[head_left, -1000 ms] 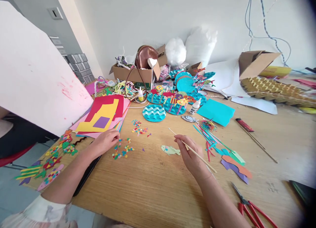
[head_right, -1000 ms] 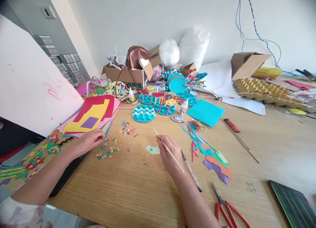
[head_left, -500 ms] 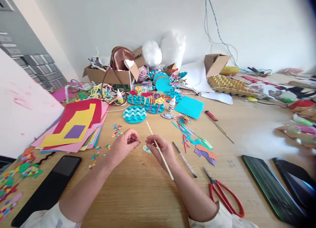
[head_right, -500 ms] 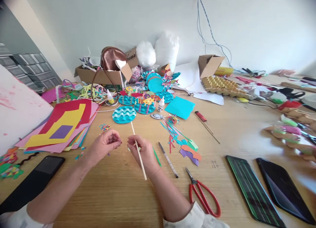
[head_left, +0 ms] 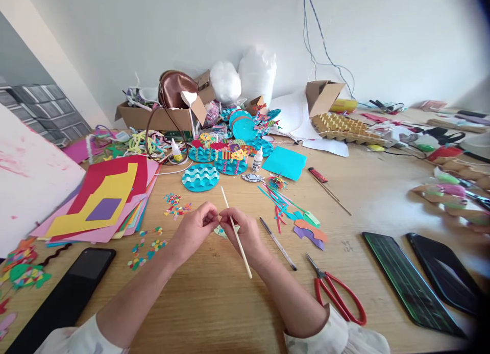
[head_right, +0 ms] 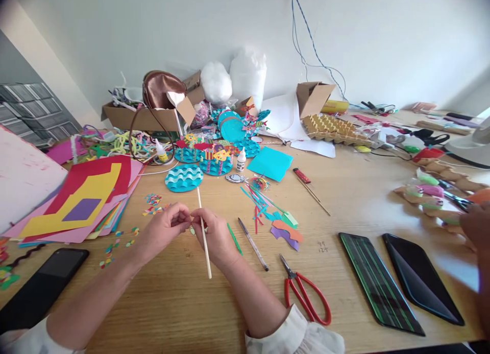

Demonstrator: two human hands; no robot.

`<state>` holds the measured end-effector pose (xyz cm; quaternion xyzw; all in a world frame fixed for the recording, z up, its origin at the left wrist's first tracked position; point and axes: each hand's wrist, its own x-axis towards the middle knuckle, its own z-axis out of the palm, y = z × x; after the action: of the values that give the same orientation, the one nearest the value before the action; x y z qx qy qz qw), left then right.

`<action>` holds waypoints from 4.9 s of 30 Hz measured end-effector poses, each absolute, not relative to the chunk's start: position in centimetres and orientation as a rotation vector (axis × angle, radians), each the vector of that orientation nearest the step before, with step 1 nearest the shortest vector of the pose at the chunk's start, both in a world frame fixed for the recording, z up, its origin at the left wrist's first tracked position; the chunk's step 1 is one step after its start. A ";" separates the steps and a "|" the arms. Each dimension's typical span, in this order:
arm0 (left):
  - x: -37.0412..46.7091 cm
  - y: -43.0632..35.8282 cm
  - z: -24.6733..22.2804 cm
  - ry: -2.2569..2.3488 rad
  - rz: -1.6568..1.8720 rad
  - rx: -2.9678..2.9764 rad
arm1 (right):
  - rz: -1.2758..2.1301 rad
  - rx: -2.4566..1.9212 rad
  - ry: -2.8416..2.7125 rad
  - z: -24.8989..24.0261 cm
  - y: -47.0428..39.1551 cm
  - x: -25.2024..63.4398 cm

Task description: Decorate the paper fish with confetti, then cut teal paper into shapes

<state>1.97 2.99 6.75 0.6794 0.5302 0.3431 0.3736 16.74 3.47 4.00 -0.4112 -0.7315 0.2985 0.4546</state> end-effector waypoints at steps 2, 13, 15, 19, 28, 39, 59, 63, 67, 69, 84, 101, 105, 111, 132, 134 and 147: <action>2.0 3.0 6.6 1.336 0.884 1.738 | 0.754 -1.029 -1.800 3.9 3.5 16.7; 2.2 3.4 5.9 1.307 0.953 1.537 | 1.131 -1.010 -1.453 4.0 3.9 16.6; 2.4 3.3 6.0 1.317 0.923 1.554 | 1.119 -1.015 -1.457 4.0 3.9 16.6; 2.6 3.3 6.1 1.354 0.926 1.591 | 1.071 -1.031 -1.505 3.7 4.0 16.7; 2.2 3.3 6.0 1.428 0.846 1.603 | 0.823 -1.125 -1.710 4.4 3.9 17.2; 2.3 3.2 5.6 1.376 0.805 1.660 | 0.730 -1.123 -1.900 4.1 3.7 17.0; 0.1 0.6 2.6 1.473 0.706 2.155 | 0.638 -1.195 -2.327 3.4 4.1 17.8; 0.0 1.2 2.2 1.498 0.670 2.205 | 0.615 -1.192 -2.314 3.2 4.2 17.8; 0.4 1.7 2.1 1.520 0.613 2.241 | 0.591 -1.185 -2.303 3.4 4.2 17.8; 0.6 1.9 2.1 1.529 0.579 2.254 | 0.577 -1.179 -2.296 3.4 4.2 17.8; 0.1 3.0 2.2 1.516 0.449 2.267 | 0.519 -1.164 -2.275 3.7 4.3 18.0; 0.6 2.9 2.5 1.544 0.379 2.294 | 0.514 -1.165 -2.285 3.9 4.4 18.2; 1.2 3.0 2.5 1.563 0.397 2.281 | 0.491 -1.169 -2.280 4.1 4.4 18.2; 2.5 3.6 1.7 1.528 0.374 2.329 | 0.477 -1.190 -2.274 4.5 4.5 18.4; 0.7 2.5 2.6 1.493 0.517 2.384 | 0.810 -1.033 -1.771 5.0 5.1 20.1; 0.3 2.2 2.7 1.459 0.537 2.398 | 0.834 -1.027 -1.790 5.1 4.9 20.0; 0.2 1.5 0.9 1.366 0.607 2.529 | 0.691 -1.129 -2.164 5.3 3.9 18.7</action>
<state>0.19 1.46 0.91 0.8564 0.4626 0.2057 0.1015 18.68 3.91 5.33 -0.4247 -0.8145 0.2599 0.2978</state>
